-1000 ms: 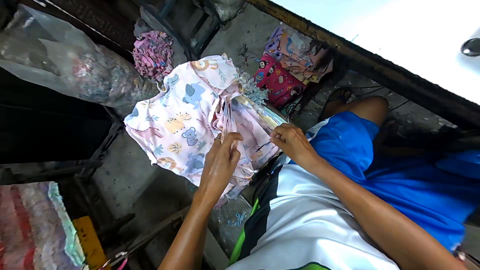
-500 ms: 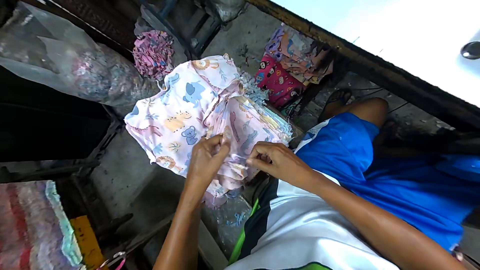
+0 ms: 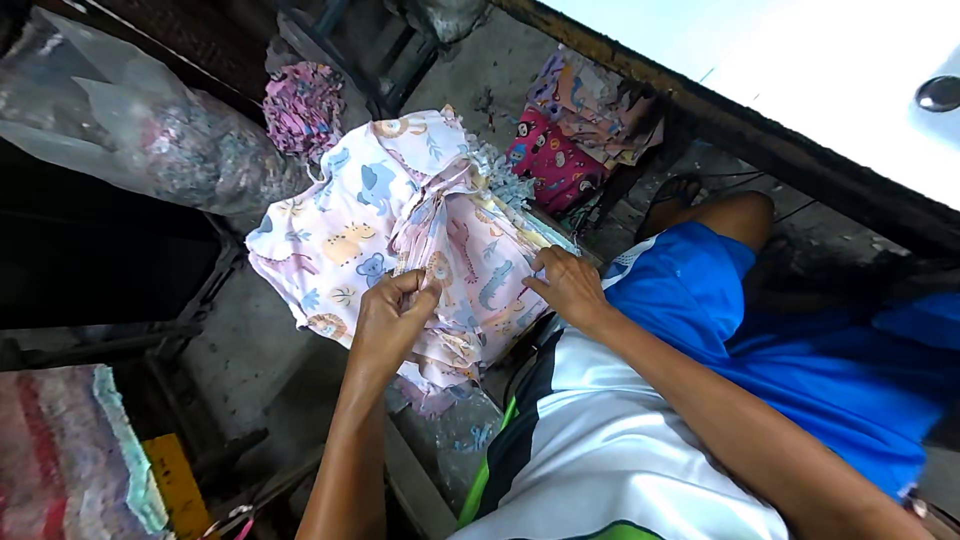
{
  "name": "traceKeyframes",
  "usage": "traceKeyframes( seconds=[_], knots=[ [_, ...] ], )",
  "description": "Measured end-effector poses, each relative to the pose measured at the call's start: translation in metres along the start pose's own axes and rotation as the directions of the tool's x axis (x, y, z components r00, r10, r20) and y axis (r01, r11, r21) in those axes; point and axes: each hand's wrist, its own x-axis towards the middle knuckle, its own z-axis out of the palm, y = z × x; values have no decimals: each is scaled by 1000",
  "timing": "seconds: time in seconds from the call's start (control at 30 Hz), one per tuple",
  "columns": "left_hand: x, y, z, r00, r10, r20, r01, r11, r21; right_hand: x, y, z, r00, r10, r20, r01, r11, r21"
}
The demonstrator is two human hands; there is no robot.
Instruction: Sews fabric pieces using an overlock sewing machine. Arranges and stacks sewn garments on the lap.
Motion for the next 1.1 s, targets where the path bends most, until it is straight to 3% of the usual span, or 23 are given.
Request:
traceKeyframes(
  seconds=[0.2,0.5,0.7,0.87,1.0,1.1],
  knots=[
    [0,4,10,999,38,-2,-37,995,96,2,1,0,998,61,24,-62,997,45],
    [0,1,37,983,185,0,-176,935,306,-2,1,-9,992,116,53,-127,856,501],
    [-4,-1,44,978,208,-18,-195,939,282,-13,-7,-16,999,43,-18,-23,783,622],
    [0,0,50,963,234,131,-264,914,308,-31,-23,-26,994,-95,-60,112,800,590],
    [2,7,54,984,137,118,-168,933,318,-39,-47,-23,949,-292,-117,312,820,480],
    [5,10,54,992,78,97,-100,962,255,-40,-54,-18,927,-338,-161,374,820,434]
  ],
)
